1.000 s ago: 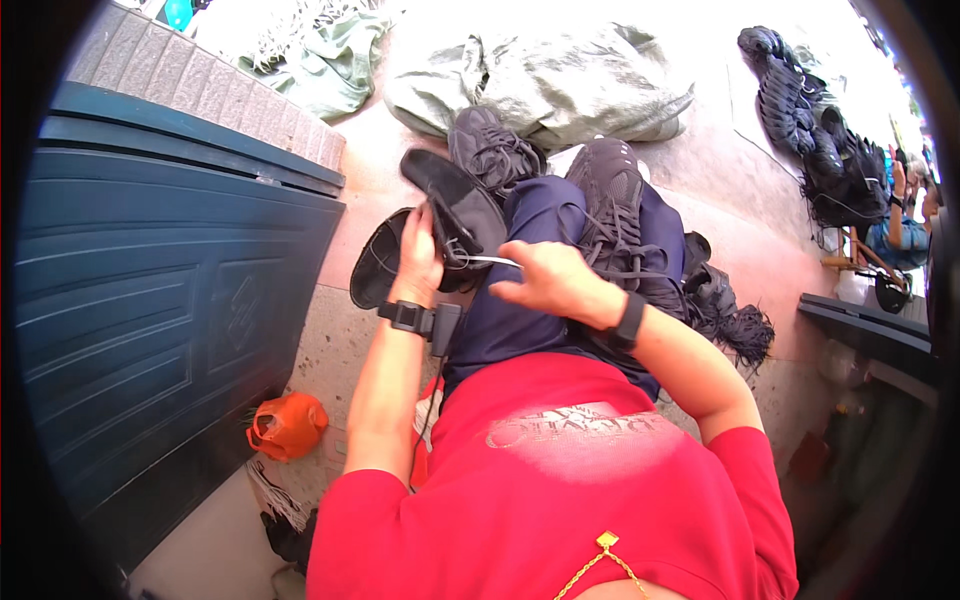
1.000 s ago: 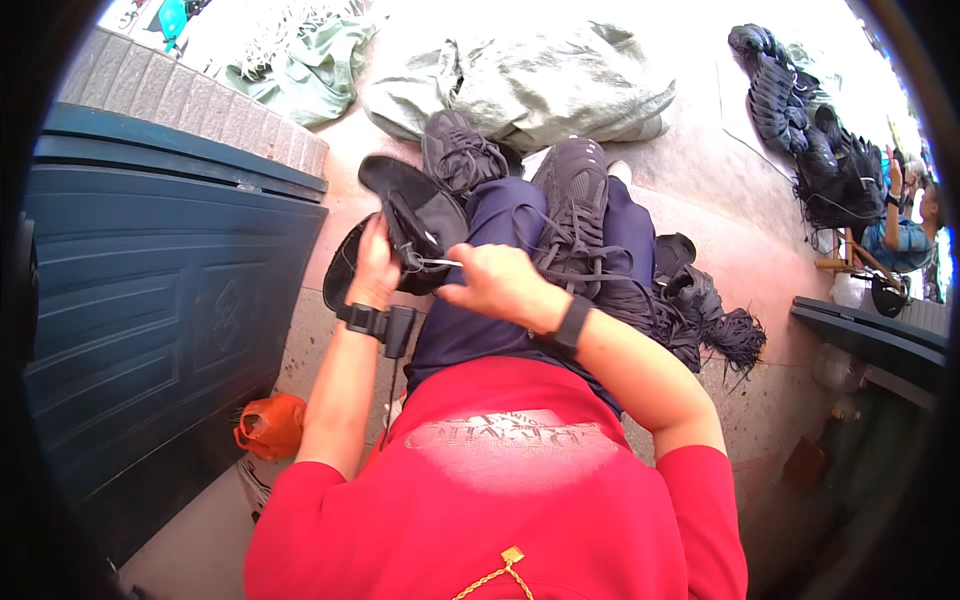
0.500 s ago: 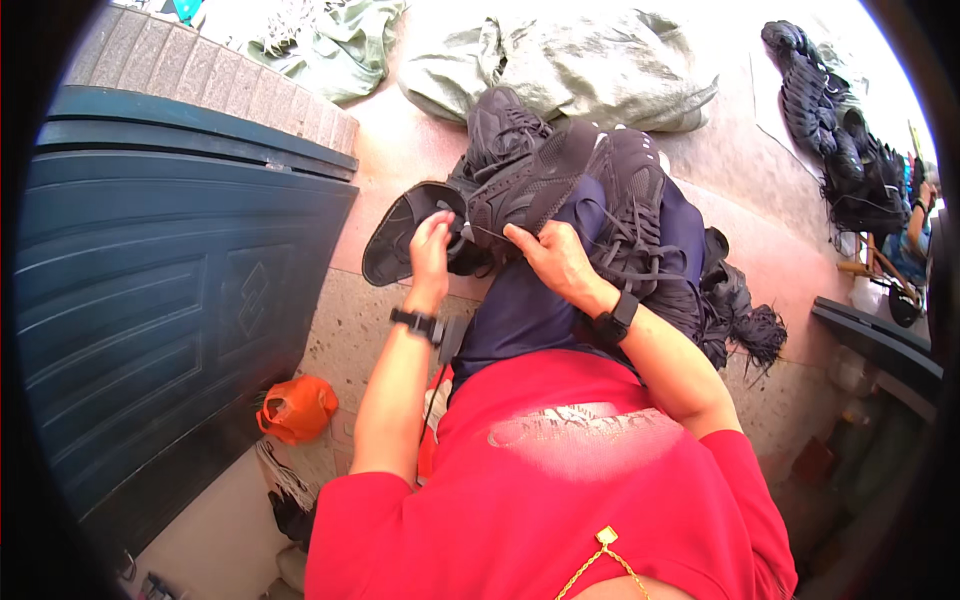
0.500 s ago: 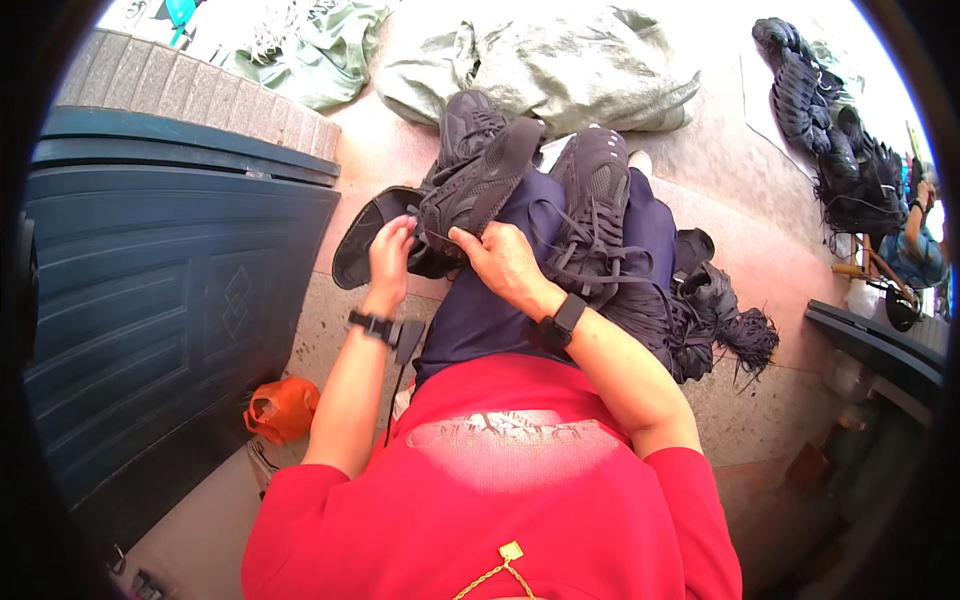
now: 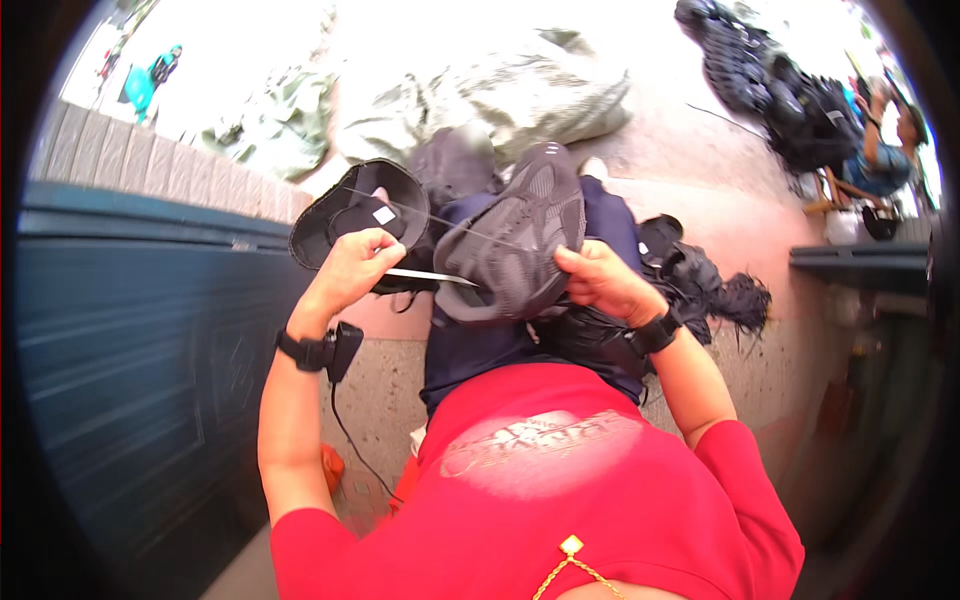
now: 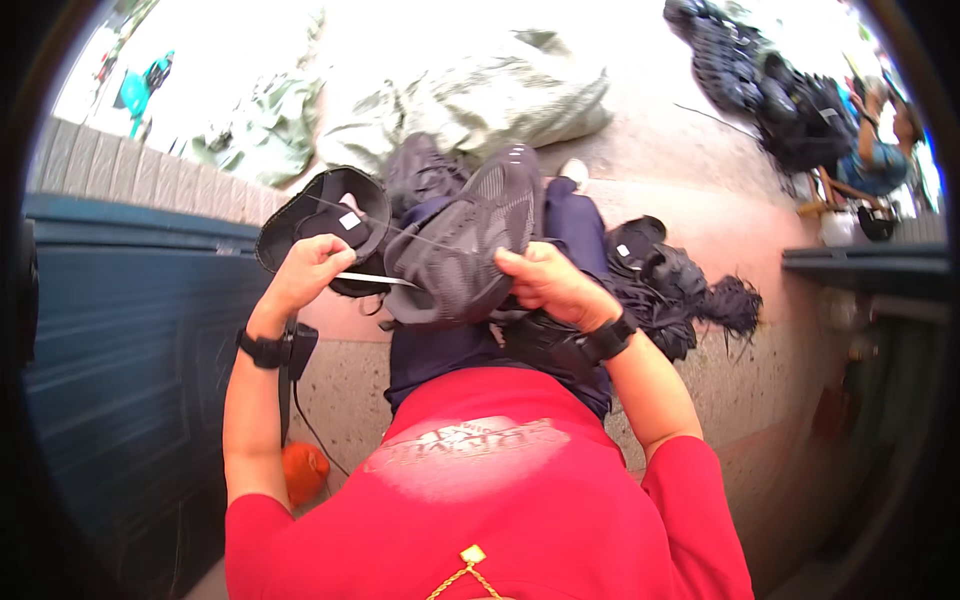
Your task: The person is manually inserting and threading long black laces into a pair of black athletic shoes while sitting on the ground.
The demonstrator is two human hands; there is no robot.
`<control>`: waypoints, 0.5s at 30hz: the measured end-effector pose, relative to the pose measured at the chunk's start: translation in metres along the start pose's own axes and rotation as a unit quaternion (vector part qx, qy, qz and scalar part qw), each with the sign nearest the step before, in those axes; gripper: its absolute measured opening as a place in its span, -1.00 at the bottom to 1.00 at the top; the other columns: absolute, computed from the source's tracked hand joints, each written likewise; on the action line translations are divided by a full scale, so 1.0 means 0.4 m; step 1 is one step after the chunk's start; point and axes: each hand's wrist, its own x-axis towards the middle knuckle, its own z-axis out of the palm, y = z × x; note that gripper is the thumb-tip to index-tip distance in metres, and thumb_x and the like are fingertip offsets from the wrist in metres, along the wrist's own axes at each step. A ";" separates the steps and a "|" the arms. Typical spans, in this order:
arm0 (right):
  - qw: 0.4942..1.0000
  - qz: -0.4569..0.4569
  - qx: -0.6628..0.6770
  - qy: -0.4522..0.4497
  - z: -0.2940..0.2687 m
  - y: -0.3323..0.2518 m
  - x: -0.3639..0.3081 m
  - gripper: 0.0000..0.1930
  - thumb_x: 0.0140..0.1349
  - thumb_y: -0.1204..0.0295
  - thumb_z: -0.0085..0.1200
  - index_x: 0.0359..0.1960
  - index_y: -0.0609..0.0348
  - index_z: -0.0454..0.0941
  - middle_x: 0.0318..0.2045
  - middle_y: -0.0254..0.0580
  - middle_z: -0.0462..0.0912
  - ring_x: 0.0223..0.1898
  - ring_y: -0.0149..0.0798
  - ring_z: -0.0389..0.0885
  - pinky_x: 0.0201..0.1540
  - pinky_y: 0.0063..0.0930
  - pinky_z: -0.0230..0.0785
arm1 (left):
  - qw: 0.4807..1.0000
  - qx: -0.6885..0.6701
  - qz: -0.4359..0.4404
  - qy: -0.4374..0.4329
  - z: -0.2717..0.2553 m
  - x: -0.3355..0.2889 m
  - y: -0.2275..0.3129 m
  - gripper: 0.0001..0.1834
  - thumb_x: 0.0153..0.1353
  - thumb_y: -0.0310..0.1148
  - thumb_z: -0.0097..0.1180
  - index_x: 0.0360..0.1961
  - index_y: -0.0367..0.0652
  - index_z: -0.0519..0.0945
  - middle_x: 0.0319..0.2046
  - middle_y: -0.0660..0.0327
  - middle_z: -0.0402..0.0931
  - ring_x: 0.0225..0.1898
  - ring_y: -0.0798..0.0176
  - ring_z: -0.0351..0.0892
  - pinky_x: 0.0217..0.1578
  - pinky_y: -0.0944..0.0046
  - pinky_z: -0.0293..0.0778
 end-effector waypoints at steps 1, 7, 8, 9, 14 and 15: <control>1.000 0.001 0.014 0.025 -0.051 -0.003 -0.025 -0.76 0.19 0.19 -0.04 -0.58 -0.03 0.38 -0.75 -0.66 0.17 -0.78 -0.68 -0.03 -0.75 -0.75 -0.23 | 0.998 -0.055 -0.033 -0.009 0.020 -0.004 0.047 -0.74 0.12 -0.28 0.03 -0.44 -0.32 0.51 -0.64 0.31 0.43 -0.60 0.51 0.36 -0.55 0.47 0.31; 0.978 0.002 -0.111 0.177 -0.171 0.020 -0.046 -0.74 0.16 0.11 -0.02 -0.56 -0.04 0.43 -0.81 -0.66 0.11 -0.79 -0.67 -0.03 -0.76 -0.71 -0.23 | 0.985 0.167 0.032 -0.026 0.285 0.051 0.151 -0.44 0.09 -0.02 0.01 -0.18 -0.42 0.40 -0.45 -0.15 0.49 -0.34 -0.09 0.50 -0.29 0.09 0.39; 0.976 -0.023 -0.117 0.183 -0.174 0.024 -0.046 -0.72 0.14 0.09 -0.01 -0.53 -0.02 0.46 -0.80 -0.64 0.14 -0.78 -0.68 -0.01 -0.76 -0.70 -0.21 | 0.980 0.180 0.086 -0.010 0.320 0.069 0.144 -0.42 0.08 -0.01 0.00 -0.20 -0.44 0.39 -0.44 -0.21 0.48 -0.30 -0.18 0.47 -0.27 0.04 0.38; 0.962 -0.035 -0.153 0.222 -0.172 0.022 -0.042 -0.71 0.12 0.09 0.01 -0.51 0.04 0.47 -0.80 -0.54 0.24 -0.79 -0.57 0.10 -0.75 -0.64 -0.10 | 0.973 0.224 0.035 -0.035 0.336 0.076 0.178 -0.51 0.07 -0.07 0.01 -0.34 -0.42 0.41 -0.46 -0.22 0.47 -0.32 -0.20 0.47 -0.30 -0.01 0.37; 0.694 -0.237 -0.552 0.398 -0.161 0.081 -0.057 -0.66 0.06 0.18 0.02 -0.32 0.23 0.42 -0.52 0.14 0.54 -0.46 0.13 0.52 -0.35 -0.11 0.34 | 0.954 0.265 0.131 0.051 0.349 0.055 0.178 -0.66 0.06 -0.17 0.02 -0.45 -0.32 0.42 -0.55 -0.16 0.47 -0.44 -0.18 0.49 -0.38 -0.03 0.40; 0.702 -0.200 -0.564 0.385 -0.123 0.083 -0.081 -0.65 0.07 0.17 0.00 -0.26 0.21 0.39 -0.51 0.14 0.54 -0.45 0.12 0.52 -0.34 -0.09 0.34 | 0.943 0.290 0.147 0.068 0.350 0.045 0.186 -0.69 0.06 -0.20 0.02 -0.45 -0.31 0.42 -0.57 -0.13 0.47 -0.47 -0.16 0.49 -0.42 -0.01 0.41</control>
